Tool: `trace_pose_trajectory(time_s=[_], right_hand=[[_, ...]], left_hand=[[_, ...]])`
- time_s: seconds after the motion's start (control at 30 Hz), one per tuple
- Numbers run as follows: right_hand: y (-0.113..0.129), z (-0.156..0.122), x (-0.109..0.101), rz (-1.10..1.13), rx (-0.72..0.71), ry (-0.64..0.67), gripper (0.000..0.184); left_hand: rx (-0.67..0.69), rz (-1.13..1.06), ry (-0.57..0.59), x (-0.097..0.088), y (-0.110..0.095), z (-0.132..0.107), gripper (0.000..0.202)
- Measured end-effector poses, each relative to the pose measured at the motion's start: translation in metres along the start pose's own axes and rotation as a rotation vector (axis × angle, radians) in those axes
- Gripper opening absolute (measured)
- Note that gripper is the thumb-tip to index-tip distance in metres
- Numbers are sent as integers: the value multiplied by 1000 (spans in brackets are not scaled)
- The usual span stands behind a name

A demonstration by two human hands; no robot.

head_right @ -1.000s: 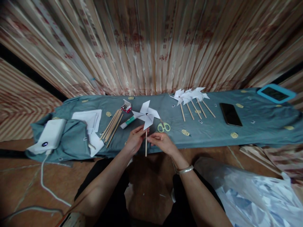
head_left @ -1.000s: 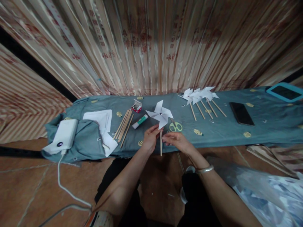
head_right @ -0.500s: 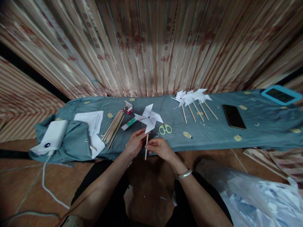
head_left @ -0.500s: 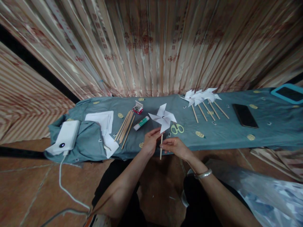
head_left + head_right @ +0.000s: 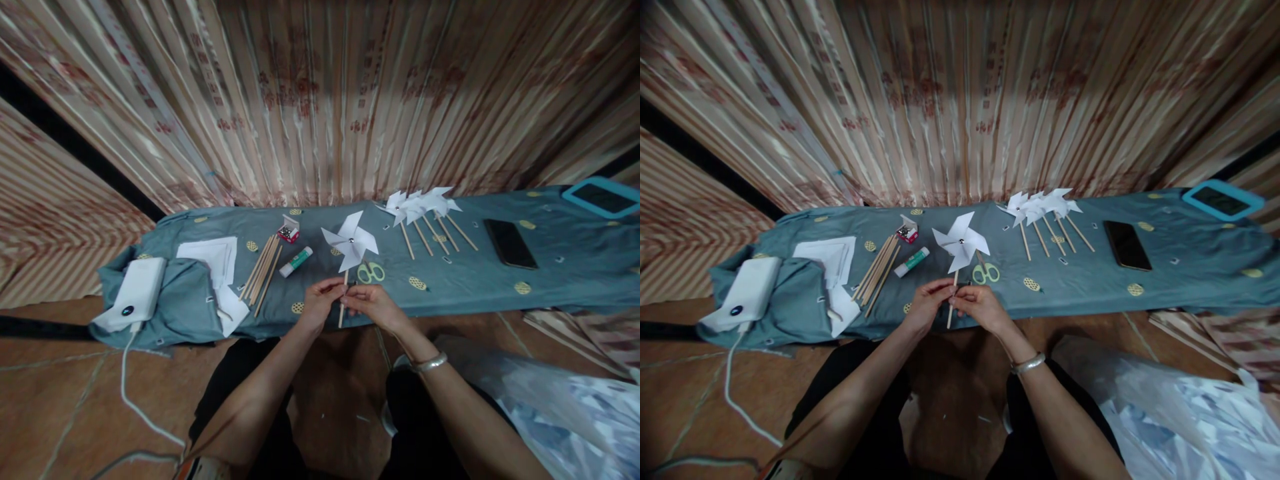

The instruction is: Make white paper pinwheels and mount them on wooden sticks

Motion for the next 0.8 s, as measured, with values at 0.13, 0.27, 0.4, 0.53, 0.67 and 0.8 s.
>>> trace_pose_trajectory(time_s=[0.13,0.27,0.4,0.53,0.67,0.8], right_hand=[[13,-4,-30,-77,55,30,43],[30,-10,-78,-83,-22,-203,43],[39,-14,-108,79,-254,-588,38],[37,-11,-109,123,-347,-665,38],[39,-7,-105,71,-379,-607,38],[39,-3,-102,85,-378,-575,39]], left_hand=[[4,33,-15,0,1,1,29],[-11,52,-6,3,2,0,27],[-15,70,31,7,3,-1,23],[-12,102,70,10,4,-4,23],[-13,124,88,14,4,-6,24],[-15,111,88,17,3,-6,23]])
Point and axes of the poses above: each hand's wrist, its own z-axis towards the middle knuckle, its own x-axis out of the palm, y = z × x, the point moved 4 cm from there along z, towards the middle knuckle, and after that the axes turned 8 degrees about z, right-handed, at the moved point
